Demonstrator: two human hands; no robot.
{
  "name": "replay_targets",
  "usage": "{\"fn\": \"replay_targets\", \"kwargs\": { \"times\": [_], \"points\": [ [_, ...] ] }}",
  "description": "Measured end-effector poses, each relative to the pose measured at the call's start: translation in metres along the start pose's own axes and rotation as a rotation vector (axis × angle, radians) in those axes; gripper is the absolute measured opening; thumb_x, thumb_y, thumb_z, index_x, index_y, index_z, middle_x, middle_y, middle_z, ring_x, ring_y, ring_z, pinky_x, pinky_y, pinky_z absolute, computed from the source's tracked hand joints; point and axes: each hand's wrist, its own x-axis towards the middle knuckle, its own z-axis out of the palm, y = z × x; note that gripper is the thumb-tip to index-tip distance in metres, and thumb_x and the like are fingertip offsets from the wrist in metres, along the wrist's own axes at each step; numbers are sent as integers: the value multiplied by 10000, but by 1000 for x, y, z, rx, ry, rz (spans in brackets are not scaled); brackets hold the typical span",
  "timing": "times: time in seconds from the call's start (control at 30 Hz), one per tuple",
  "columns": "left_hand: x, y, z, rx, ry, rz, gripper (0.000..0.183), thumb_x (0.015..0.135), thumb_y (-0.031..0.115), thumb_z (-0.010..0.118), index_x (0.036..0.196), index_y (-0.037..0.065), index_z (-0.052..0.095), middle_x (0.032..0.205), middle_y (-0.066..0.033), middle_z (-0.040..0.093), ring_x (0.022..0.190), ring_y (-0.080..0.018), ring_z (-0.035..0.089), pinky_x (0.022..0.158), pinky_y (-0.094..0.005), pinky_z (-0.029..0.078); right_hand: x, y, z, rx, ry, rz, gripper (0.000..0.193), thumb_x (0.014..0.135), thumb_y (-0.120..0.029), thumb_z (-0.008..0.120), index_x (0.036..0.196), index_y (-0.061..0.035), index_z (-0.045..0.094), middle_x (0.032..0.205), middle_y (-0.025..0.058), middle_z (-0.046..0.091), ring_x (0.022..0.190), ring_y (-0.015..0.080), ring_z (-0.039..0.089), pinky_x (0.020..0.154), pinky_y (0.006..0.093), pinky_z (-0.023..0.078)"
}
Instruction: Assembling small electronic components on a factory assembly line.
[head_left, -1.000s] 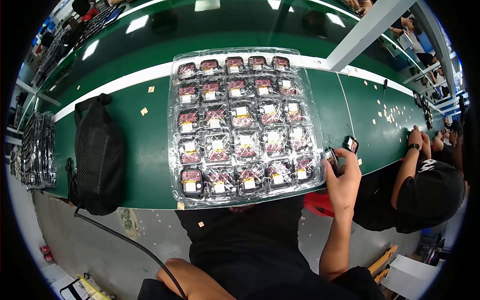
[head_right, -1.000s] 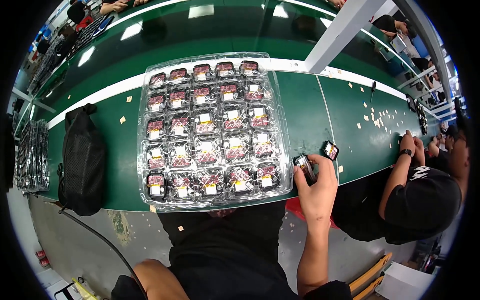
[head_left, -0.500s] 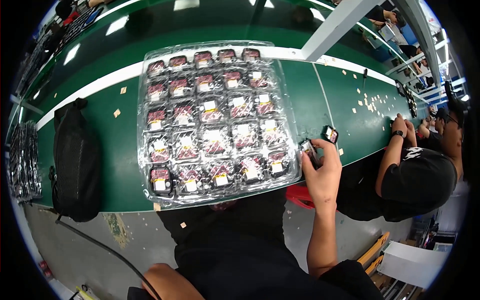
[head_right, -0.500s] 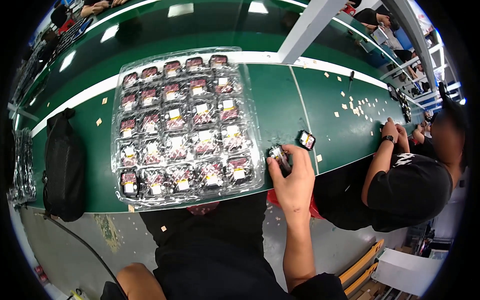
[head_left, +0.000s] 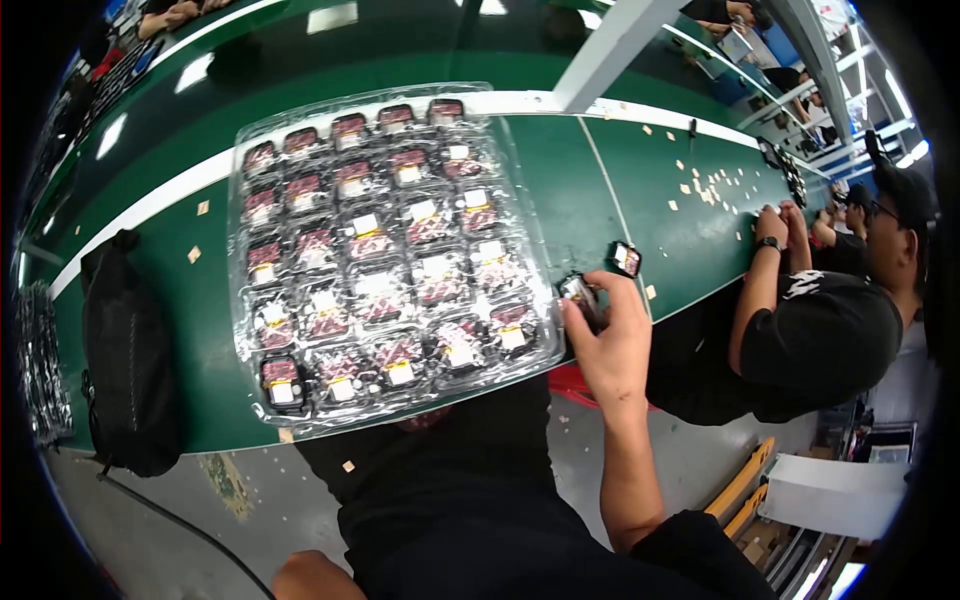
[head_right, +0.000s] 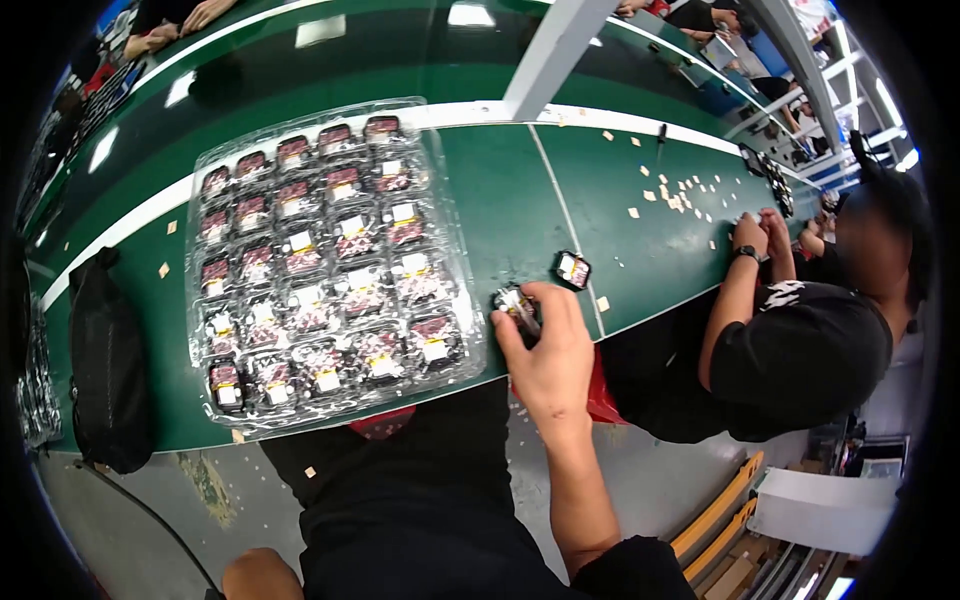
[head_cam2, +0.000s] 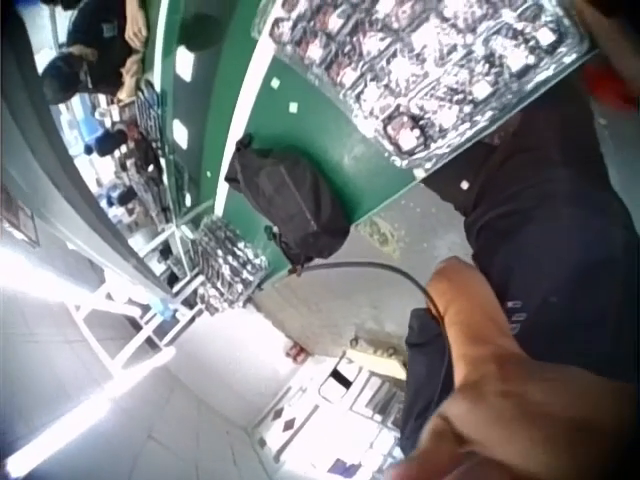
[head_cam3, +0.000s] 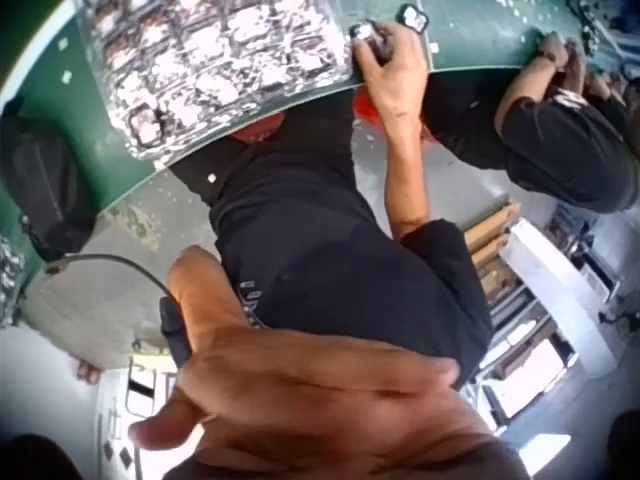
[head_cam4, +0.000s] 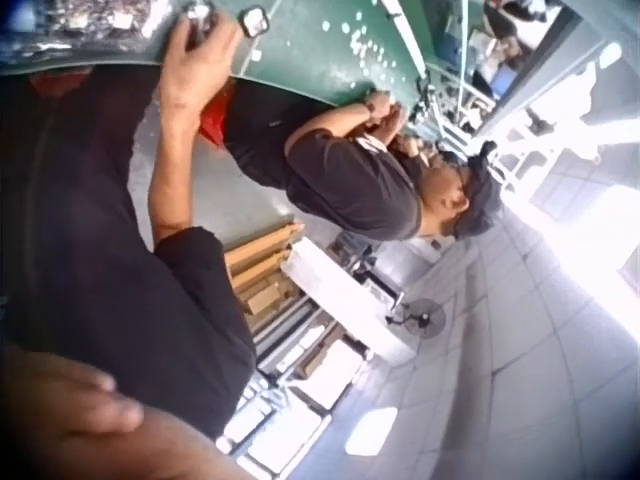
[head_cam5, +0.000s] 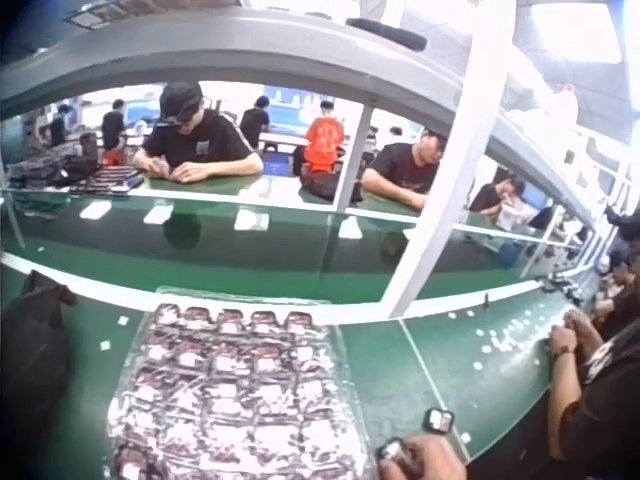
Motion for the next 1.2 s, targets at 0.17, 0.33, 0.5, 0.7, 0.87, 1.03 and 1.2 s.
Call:
{"fn": "replay_targets", "kwargs": {
  "times": [0.17, 0.33, 0.5, 0.7, 0.87, 1.03, 1.2],
  "points": [
    [-8, 2, -3, 23, 10, 33, 1121, 999, 714, 442, 1522, -242, 176, 1542, -472, 280, 1465, -529, 350, 1177, -536, 339, -1, -6, -2, -41, 5, -11, 360, 839, -100, 817, 1140, -18, 636, 1071, 158, 663, 934, 363, 682, 798, 409, 555],
    [-22, 6, 3, 155, 74, 183, 1132, 995, 721, 442, 1519, -246, 174, 1538, -479, 274, 1462, -537, 347, 1174, -541, 342, 3, 2, 3, -56, -14, -20, 373, 830, -54, 809, 1159, 0, 641, 1095, 163, 669, 957, 342, 678, 829, 398, 547],
    [-50, 2, 20, 279, 184, 334, 1143, 991, 728, 441, 1516, -251, 171, 1535, -487, 268, 1458, -546, 345, 1170, -547, 345, 3, 24, -11, -5, 33, 52, 328, 887, -4, 752, 1197, 8, 646, 1068, 116, 699, 812, 197, 654, 733, 327, 532],
    [-37, 8, 5, 285, 110, 262, 1156, 986, 736, 441, 1512, -256, 169, 1532, -495, 260, 1454, -556, 343, 1166, -554, 348, 0, 12, 3, -53, 20, 9, 350, 841, -28, 796, 1154, 6, 643, 1077, 129, 681, 873, 272, 665, 761, 361, 526],
    [-32, 14, -1, 242, 50, 130, 1166, 982, 743, 440, 1509, -261, 166, 1529, -502, 253, 1451, -564, 341, 1162, -560, 350, -4, -3, 5, -60, 14, -69, 375, 830, -83, 817, 1148, -11, 630, 1075, 166, 653, 922, 363, 673, 805, 401, 549],
    [-37, 15, 1, 281, 75, 153, 1177, 978, 750, 440, 1506, -265, 164, 1525, -509, 247, 1448, -573, 338, 1159, -565, 353, -1, -2, 1, -67, 26, -50, 360, 840, -79, 809, 1149, -16, 635, 1082, 159, 654, 922, 348, 681, 786, 394, 558],
    [-52, 12, 15, 400, 187, 251, 1188, 974, 757, 439, 1503, -270, 162, 1522, -517, 240, 1444, -582, 336, 1155, -571, 355, 4, 2, 4, -79, 18, -65, 347, 845, -41, 789, 1151, 6, 634, 1068, 164, 664, 967, 319, 675, 837, 386, 534]
  ]
}}
